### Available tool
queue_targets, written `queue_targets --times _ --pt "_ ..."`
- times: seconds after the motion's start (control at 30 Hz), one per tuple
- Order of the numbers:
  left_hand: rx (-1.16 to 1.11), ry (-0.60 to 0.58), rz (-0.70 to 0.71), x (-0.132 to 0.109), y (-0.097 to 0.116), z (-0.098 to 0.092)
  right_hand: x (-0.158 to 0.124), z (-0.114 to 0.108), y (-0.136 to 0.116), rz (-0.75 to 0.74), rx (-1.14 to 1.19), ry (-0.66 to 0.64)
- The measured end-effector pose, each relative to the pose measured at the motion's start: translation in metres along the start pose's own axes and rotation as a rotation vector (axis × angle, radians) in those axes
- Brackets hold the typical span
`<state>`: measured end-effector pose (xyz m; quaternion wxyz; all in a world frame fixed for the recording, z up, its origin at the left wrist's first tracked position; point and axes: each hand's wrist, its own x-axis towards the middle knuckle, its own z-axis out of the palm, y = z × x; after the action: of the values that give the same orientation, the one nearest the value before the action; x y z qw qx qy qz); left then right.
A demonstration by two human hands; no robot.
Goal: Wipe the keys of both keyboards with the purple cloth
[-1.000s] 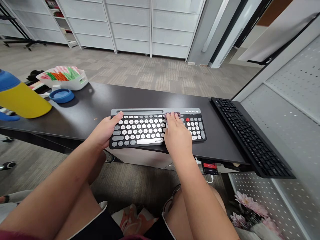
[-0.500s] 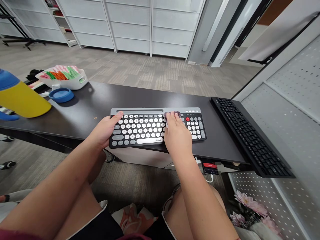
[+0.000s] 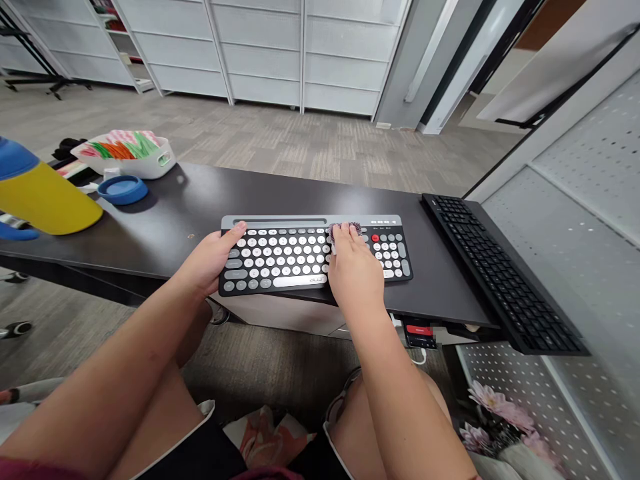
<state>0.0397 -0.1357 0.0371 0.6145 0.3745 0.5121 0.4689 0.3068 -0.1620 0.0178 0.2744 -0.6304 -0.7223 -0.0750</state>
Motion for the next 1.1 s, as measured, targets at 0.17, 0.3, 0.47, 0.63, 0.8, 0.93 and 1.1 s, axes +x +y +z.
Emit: queue_targets --times 0.17,0.3,0.47,0.63,0.8,0.93,1.1 --pt "-0.001 -0.001 0.008 0.0 0.0 -0.001 0.0 0.0 0.001 -0.008 0.0 0.006" --pt "-0.001 -0.006 0.013 0.0 -0.001 -0.001 0.0 0.0 0.0 0.0 0.005 0.003" --pt "-0.005 -0.012 0.015 0.001 -0.002 -0.003 -0.001 -0.002 -0.001 -0.017 0.013 0.009" --pt "0.0 -0.015 0.013 0.003 -0.004 -0.003 -0.002 -0.005 -0.002 -0.033 0.024 0.016" --pt "0.001 -0.02 0.016 0.002 -0.003 -0.003 -0.003 -0.007 -0.006 -0.087 0.035 0.03" --pt "-0.001 -0.019 0.01 0.001 -0.002 -0.003 -0.005 -0.008 -0.01 -0.167 0.039 0.0" --pt "-0.008 -0.017 0.022 0.0 -0.002 -0.002 -0.006 -0.018 -0.012 -0.188 0.109 -0.042"
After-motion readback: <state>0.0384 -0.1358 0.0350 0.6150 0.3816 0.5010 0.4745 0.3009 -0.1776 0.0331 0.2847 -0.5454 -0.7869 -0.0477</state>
